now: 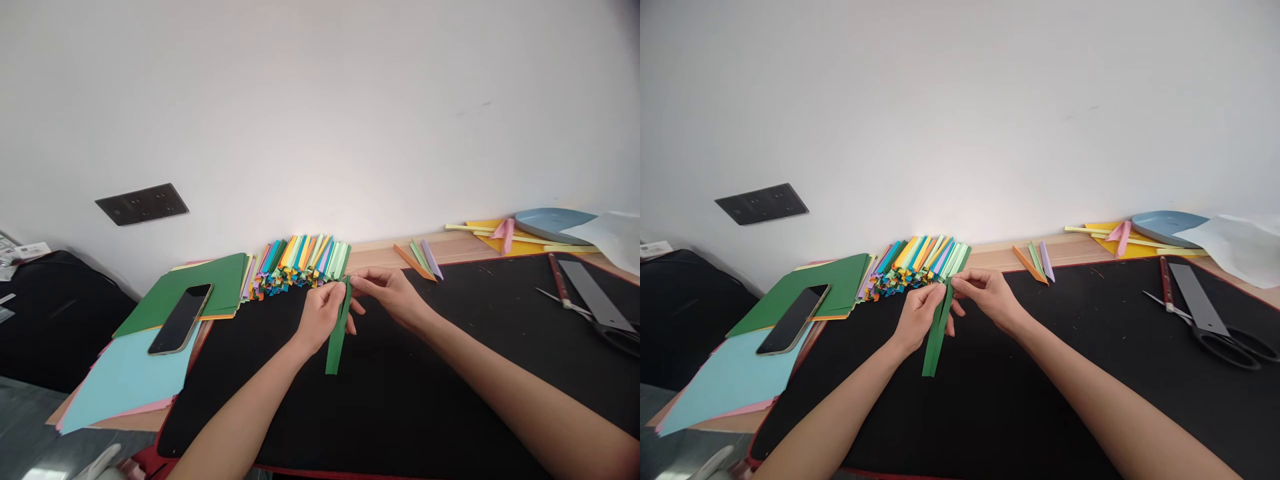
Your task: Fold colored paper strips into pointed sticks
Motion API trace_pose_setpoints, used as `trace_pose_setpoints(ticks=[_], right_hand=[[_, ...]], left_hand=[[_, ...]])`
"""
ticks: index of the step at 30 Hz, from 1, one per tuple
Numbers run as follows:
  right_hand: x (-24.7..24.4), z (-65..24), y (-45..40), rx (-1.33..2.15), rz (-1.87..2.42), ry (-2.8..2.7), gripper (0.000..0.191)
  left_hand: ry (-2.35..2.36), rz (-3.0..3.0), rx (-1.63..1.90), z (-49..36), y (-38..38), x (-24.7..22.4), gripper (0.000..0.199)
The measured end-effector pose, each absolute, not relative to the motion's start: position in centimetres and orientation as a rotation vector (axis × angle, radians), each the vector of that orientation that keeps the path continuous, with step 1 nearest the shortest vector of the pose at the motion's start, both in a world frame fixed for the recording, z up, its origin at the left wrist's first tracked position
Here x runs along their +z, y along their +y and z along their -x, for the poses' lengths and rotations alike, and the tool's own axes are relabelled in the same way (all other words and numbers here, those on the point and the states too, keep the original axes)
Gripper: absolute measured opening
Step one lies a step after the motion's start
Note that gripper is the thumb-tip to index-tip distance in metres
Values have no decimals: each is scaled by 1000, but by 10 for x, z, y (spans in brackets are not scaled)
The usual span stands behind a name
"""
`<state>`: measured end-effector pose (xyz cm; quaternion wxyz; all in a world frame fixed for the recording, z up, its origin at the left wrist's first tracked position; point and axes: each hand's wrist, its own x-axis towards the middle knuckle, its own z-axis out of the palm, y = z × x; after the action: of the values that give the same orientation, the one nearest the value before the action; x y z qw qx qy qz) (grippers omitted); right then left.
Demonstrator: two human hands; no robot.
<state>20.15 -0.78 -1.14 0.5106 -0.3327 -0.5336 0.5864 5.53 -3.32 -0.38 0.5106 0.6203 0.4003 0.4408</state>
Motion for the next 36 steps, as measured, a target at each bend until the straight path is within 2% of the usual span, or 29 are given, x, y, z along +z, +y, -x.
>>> trace_pose_setpoints(ticks=[8,15,17,20,24,36], right_hand=[[-14,-200,-7,1377,840,-1342,31],[-18,-196,-11,1118,920,-1513,29],[-17,-197,-11,1206,874,-1456,30],[-16,-201,-7,1521,701,-1288,34],[-17,-206,-3,1782,546,-1176,26],[-18,-206,-5,1806,503,-1226,20]], left_hand=[[1018,-1570,1025,-57,-36,-1,34],[1080,-1649,1023,-58,-35,-6,33],[1058,-1623,1032,-57,-34,-5,32],[1001,-1543,1066,-55,-33,-3,31],[948,-1474,1083,-52,-32,0,31],[995,-1588,1093,-55,-38,1,34]])
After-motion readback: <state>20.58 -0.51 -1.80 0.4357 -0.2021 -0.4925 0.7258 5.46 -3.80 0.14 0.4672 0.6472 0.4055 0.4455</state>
